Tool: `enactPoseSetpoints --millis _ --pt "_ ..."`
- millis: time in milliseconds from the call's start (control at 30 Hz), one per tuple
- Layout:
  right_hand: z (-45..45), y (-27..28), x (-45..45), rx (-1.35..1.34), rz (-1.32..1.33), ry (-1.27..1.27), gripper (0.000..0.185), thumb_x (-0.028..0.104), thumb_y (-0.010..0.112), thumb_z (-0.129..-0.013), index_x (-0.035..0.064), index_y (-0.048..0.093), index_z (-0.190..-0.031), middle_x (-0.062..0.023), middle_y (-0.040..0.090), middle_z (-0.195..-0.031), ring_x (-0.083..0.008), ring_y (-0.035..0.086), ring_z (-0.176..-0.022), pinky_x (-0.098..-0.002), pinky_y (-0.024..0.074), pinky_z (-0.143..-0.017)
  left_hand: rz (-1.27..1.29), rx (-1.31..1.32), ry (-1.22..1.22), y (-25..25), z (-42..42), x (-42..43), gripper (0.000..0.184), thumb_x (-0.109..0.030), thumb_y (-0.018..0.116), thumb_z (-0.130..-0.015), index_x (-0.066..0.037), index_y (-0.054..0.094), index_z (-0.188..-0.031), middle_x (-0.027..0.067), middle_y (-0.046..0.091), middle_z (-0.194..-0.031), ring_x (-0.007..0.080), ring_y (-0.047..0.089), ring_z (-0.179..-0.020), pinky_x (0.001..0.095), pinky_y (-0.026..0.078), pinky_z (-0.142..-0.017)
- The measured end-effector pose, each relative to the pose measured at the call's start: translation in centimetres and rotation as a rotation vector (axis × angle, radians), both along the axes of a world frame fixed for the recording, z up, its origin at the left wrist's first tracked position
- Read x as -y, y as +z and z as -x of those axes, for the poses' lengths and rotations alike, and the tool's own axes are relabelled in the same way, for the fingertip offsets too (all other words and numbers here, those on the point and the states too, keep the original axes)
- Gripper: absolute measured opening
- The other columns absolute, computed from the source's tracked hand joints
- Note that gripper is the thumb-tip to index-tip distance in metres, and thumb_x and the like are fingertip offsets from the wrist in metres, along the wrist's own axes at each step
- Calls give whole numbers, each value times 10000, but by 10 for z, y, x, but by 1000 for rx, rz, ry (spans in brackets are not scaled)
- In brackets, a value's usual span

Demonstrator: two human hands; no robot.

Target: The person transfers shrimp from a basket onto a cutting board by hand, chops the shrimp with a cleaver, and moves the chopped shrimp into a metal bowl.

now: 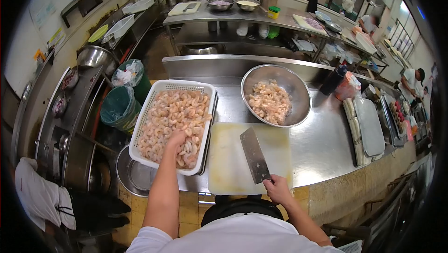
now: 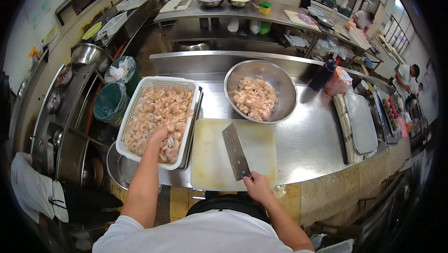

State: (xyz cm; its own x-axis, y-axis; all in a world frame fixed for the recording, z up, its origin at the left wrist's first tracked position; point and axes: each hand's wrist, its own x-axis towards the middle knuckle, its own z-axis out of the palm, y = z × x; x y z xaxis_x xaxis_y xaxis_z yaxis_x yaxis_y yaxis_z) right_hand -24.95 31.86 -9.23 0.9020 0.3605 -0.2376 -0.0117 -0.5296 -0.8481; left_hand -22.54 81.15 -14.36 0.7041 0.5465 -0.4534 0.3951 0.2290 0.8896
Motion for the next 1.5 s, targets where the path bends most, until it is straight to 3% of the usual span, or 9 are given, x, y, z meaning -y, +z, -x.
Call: enactPoseSetpoints --millis 233,300,500,767,867,1067,1233,1367,1500 --pt "-12 -1 16 0 -12 25 302 223 686 -960 -66 644 -878 -157 578 -638 -208 571 -569 -402 467 -553 615 206 239 34 15 14 267 -347 682 -999 -153 605 -1165 76 657 -911 240 695 -710 330 503 -430" --pt "-18 -4 23 19 6 64 262 196 667 -991 -27 616 -862 -40 577 -631 -137 584 -532 -338 466 -493 533 279 227 55 13 28 252 -306 696 -980 -152 607 -1158 64 650 -896 231 691 -710 331 494 -440" --pt "-36 -22 39 -21 -3 82 298 221 677 -976 -39 607 -848 -62 573 -624 -140 570 -547 -359 457 -505 272 247 -29 101 -11 111 228 -138 713 -908 -147 621 -1117 58 645 -895 208 683 -714 332 487 -472" --pt "-35 5 31 197 171 91 274 208 662 -930 -64 656 -894 -284 656 -738 -446 665 -687 -518 524 -668 -386 26 -433 -9 -56 235 398 -201 725 -882 -84 741 -1261 163 781 -1117 298 767 -940 422 614 -825" --pt "-35 14 25 214 202 99 241 184 644 -921 -54 682 -933 -317 689 -857 -508 681 -820 -562 541 -773 -607 -138 -591 71 -37 258 500 -115 656 -873 -172 742 -1362 211 787 -1122 340 762 -1022 389 584 -948" --pt "-31 3 20 239 192 103 225 168 633 -925 -36 692 -995 -320 700 -948 -516 685 -908 -575 543 -838 -913 -219 -600 139 -22 226 335 -158 683 -826 -187 831 -1125 222 779 -1036 365 742 -1040 433 585 -938" --pt "-24 8 20 248 206 84 260 197 625 -959 -23 684 -1084 -318 705 -929 -516 688 -897 -585 541 -828 -1247 83 -35 119 -4 123 296 -249 747 -825 -60 813 -1043 197 776 -1106 391 716 -1055 453 552 -999" --pt "-20 18 20 207 244 62 292 223 613 -985 -15 679 -1140 -318 711 -907 -516 695 -886 -594 539 -817 -893 -633 -241 84 44 15 725 -552 812 -776 -31 757 -1277 256 725 -1304 388 669 -1257 457 520 -1073" --pt "-17 13 21 198 277 72 318 233 609 -992 -9 675 -1187 -318 714 -914 -523 693 -892 -597 537 -817 -732 -620 -447 78 39 17 809 -556 834 -780 -58 693 -1402 236 702 -1374 373 695 -1229 431 539 -1056"
